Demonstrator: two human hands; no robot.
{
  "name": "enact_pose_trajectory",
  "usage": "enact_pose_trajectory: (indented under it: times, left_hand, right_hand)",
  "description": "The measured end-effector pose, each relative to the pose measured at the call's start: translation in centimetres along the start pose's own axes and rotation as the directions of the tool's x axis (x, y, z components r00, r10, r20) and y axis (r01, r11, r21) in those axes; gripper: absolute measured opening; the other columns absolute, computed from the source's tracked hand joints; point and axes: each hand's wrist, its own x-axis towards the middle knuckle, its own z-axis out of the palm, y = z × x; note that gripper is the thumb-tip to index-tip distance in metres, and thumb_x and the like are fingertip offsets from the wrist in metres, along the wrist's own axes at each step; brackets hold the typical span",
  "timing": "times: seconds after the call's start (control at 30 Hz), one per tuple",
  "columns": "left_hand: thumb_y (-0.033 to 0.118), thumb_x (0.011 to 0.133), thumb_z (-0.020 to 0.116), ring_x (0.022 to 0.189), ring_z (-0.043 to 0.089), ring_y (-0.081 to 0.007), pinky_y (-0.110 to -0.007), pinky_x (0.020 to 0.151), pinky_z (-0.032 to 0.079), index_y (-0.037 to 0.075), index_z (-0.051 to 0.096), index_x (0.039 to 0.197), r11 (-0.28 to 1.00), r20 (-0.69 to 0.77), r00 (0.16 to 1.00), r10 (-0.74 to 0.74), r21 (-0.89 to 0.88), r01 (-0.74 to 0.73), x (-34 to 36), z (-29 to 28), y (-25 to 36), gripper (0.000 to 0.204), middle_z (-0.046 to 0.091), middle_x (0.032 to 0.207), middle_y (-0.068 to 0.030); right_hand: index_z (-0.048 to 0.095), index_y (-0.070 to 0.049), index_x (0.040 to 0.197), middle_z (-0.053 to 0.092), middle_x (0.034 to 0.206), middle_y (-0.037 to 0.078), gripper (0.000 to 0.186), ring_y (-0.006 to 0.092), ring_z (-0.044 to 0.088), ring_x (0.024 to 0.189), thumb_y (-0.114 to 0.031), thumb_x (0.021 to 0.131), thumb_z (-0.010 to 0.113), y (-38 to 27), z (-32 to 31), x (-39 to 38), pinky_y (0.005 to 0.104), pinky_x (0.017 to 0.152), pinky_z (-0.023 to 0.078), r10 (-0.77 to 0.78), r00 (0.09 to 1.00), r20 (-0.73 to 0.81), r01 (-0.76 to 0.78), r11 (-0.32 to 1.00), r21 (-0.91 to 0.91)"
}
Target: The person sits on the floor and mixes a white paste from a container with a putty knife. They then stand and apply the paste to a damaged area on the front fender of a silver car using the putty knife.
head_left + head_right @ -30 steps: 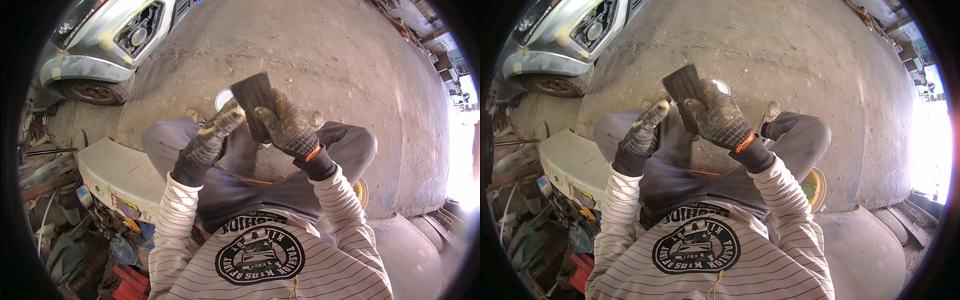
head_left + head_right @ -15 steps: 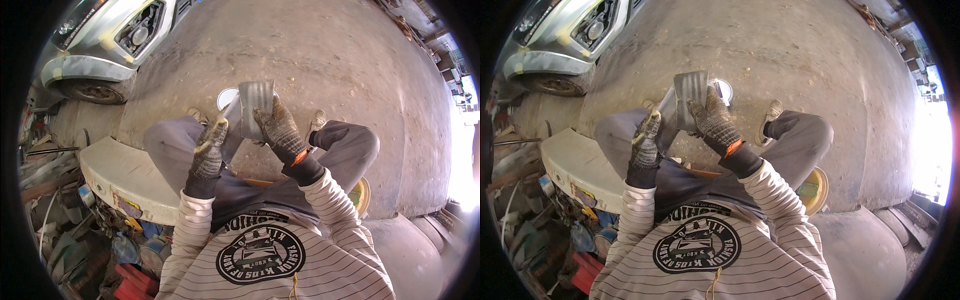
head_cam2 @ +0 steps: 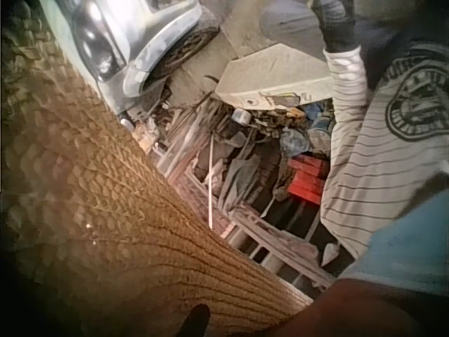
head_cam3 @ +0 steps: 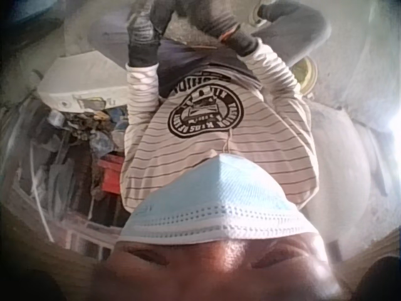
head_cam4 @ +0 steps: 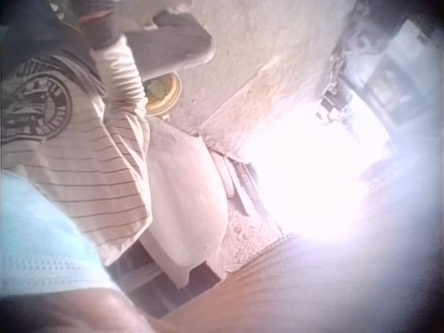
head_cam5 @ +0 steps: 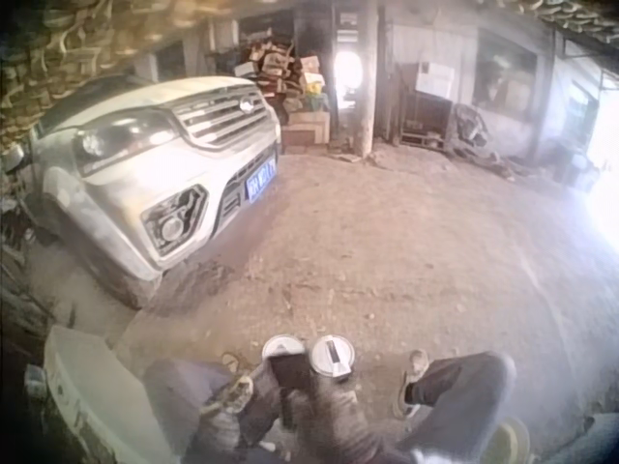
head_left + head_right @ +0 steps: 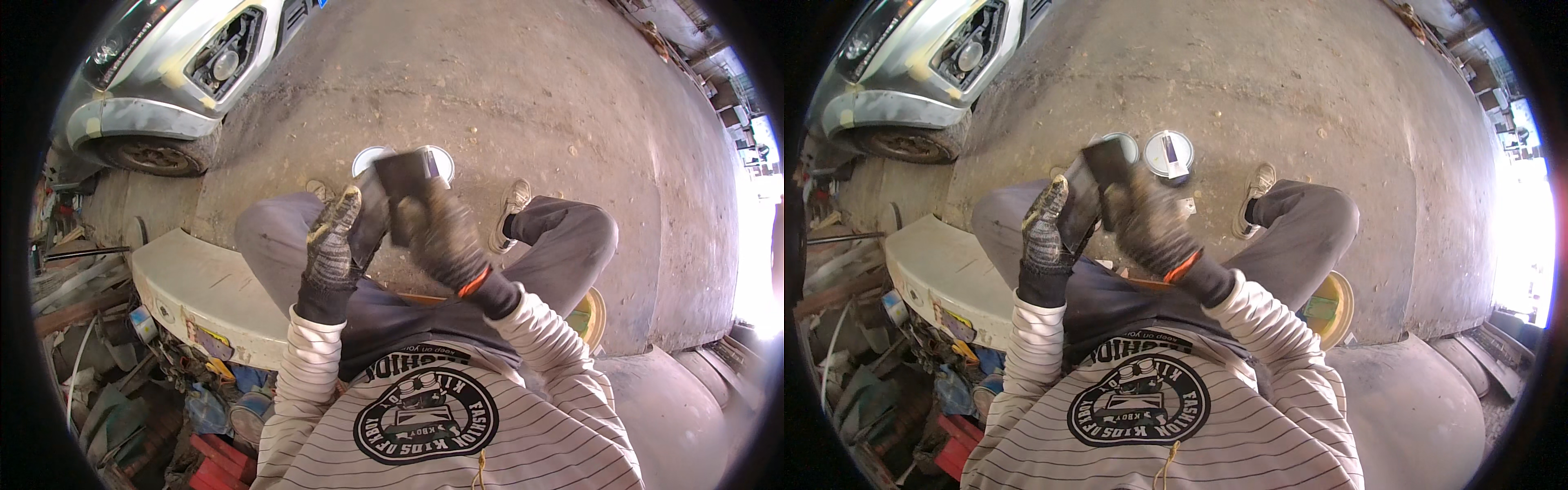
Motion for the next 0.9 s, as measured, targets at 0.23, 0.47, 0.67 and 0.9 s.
enact_pose_trajectory:
  times: [0.23, 0.47, 0.67, 0.9]
  left_hand:
    - [-0.002, 0.086, 0.068, 0.109, 0.066, -0.0279, -0.037, 0.097, 0.05, 0.007, 0.068, 0.119, 0.788, 0.21, 0.901, 0.379, 0.437, -0.434, -0.8, -1.0, 0.0, 0.034, 0.068, 0.118, -0.0151]
    - [0.0, 0.077, 0.074, 0.106, 0.065, -0.0315, -0.041, 0.095, 0.051, 0.007, 0.071, 0.108, 0.572, 0.364, 0.804, 0.471, 0.568, -0.592, -0.1, -2.4, 0.4, 0.032, 0.069, 0.113, -0.0134]
    - [0.0, 0.075, 0.077, 0.102, 0.067, -0.0304, -0.041, 0.092, 0.053, 0.006, 0.071, 0.108, 0.548, 0.339, 0.777, 0.531, 0.562, -0.62, 0.3, -1.7, 0.8, 0.034, 0.07, 0.11, -0.0124]
    - [0.003, 0.085, 0.072, 0.107, 0.066, -0.0284, -0.037, 0.094, 0.053, 0.004, 0.067, 0.121, 0.951, 0.199, 0.969, 0.147, 0.242, -0.194, -0.2, -1.6, -1.2, 0.037, 0.068, 0.115, -0.0139]
  right_hand:
    - [0.049, 0.007, 0.131, 0.06, 0.116, 0.025, 0.046, 0.0376, 0.062, 0.101, -0.026, 0.1, 0.055, 2.6, -1.0, 1.0, 0.0437, 0.087, 0.052, 0.305, 0.949, -0.072, -0.301, 0.951, 0.063]
    - [0.055, 0.002, 0.119, 0.066, 0.096, 0.027, 0.034, 0.0394, 0.066, 0.081, -0.019, 0.093, 0.06, 5.3, -1.3, 1.3, 0.0468, 0.062, 0.052, -0.25, 0.952, -0.178, 0.204, 0.949, -0.242]
    - [0.056, 0.001, 0.115, 0.066, 0.088, 0.024, 0.03, 0.0419, 0.067, 0.078, -0.02, 0.093, 0.06, 2.2, -1.4, 1.7, 0.0461, 0.063, 0.052, 0.05, 0.968, -0.247, -0.012, 0.988, 0.153]
    - [0.053, 0.004, 0.116, 0.061, 0.097, 0.026, 0.03, 0.0399, 0.065, 0.084, -0.018, 0.096, 0.056, 0.9, -1.1, 1.5, 0.0437, 0.066, 0.052, 0.247, 0.952, -0.181, -0.208, 0.955, 0.21]
